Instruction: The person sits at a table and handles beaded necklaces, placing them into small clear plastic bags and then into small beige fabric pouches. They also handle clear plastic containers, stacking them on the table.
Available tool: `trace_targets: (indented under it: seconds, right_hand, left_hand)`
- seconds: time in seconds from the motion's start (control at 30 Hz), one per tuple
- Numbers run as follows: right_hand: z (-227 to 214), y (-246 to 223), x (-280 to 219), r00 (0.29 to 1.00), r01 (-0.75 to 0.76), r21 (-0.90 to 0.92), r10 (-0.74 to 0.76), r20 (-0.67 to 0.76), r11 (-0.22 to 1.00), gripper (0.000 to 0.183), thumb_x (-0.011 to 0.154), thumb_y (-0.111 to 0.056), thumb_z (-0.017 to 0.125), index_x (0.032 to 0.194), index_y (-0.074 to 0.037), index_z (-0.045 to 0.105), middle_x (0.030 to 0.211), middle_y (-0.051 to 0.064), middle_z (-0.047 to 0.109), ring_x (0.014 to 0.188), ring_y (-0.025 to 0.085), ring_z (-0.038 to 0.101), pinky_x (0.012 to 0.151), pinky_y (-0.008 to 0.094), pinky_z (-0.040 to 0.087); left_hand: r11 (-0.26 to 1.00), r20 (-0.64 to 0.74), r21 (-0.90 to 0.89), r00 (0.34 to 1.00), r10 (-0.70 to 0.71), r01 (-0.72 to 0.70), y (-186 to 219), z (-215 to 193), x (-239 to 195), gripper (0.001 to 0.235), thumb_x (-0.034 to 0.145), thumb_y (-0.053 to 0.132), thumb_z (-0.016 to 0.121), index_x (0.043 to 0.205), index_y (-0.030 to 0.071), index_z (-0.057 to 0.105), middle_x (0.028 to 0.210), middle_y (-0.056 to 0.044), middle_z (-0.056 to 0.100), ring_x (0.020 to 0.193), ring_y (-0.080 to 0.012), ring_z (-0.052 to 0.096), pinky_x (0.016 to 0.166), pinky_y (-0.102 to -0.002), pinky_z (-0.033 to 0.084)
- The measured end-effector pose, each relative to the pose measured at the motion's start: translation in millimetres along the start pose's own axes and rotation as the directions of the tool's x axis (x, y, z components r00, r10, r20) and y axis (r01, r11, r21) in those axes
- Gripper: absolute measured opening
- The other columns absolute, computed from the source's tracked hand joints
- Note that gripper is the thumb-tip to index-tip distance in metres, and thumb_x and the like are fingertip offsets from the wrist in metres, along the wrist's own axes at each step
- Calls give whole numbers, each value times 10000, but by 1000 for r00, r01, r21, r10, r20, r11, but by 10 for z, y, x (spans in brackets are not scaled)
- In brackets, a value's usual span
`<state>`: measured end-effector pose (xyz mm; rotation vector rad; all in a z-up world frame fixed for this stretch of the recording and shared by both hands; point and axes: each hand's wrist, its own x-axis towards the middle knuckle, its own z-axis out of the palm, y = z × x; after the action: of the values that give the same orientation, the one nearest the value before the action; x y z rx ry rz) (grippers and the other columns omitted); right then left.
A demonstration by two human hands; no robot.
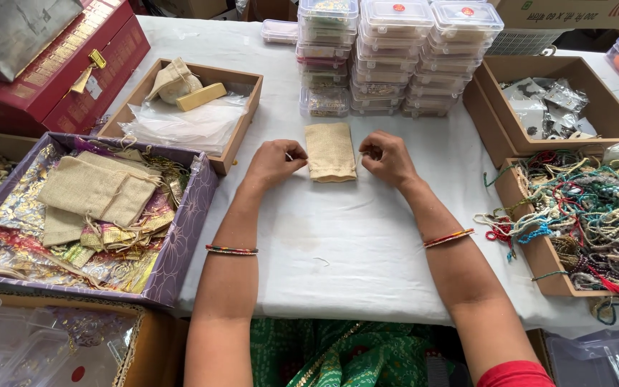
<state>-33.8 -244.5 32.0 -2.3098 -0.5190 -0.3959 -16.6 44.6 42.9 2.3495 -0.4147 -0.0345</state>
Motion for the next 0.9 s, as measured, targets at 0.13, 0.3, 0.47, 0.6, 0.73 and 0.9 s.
trace_targets:
  seconds: [0.13,0.3,0.47,0.6,0.73,0.9]
  right_hand:
    - [162,-148,32,996,68,68,-64,-61,995,103,846,20,723,918,-53,734,920,47,719,780,147,697,708,278,627]
    - [189,-488,-42,971,233,-100,-224,88,967,200,821,30,748,1005,-35,710,974,107,725,859,250,727,744,380,594]
    - [166,-399,-21,980,149,-97,-134,145,984,255,838,2,729,1071,-20,631,959,88,713,864,246,717,779,375,591]
    - [93,-336,-5,948,159,-79,-130,290,984,184,787,-16,742,964,-53,705,966,68,728,884,237,723,820,376,603]
    - [60,-353,-1,914,241,45,-243,324,969,237,741,-50,769,976,-57,737,1017,72,718,959,247,707,846,376,600]
    - [116,-380,-41,940,288,-152,-248,235,946,240,767,-114,771,1001,-61,766,1036,79,697,964,273,674,833,411,571]
  left_hand:
    - [990,-72,-16,988,136,-137,172,126,-48,149,859,192,788,1001,149,792,998,-18,783,867,-150,757,818,-313,606]
    - [964,-64,139,970,236,-226,318,201,-113,187,837,148,771,1023,150,755,997,-13,770,908,-198,732,805,-368,581]
    - [966,-13,139,975,220,-216,314,175,-113,207,825,193,786,1023,145,743,977,-2,770,921,-193,729,815,-359,580]
    - [948,100,169,961,257,-271,424,2,-197,264,745,312,873,947,163,792,963,-1,753,931,-197,702,835,-354,570]
    - [925,128,200,945,301,-322,346,16,-189,256,731,280,862,962,182,812,980,14,754,958,-190,690,856,-350,565]
    - [905,124,251,939,321,-343,309,60,-170,204,801,179,773,1002,182,806,975,11,768,961,-184,699,858,-352,572]
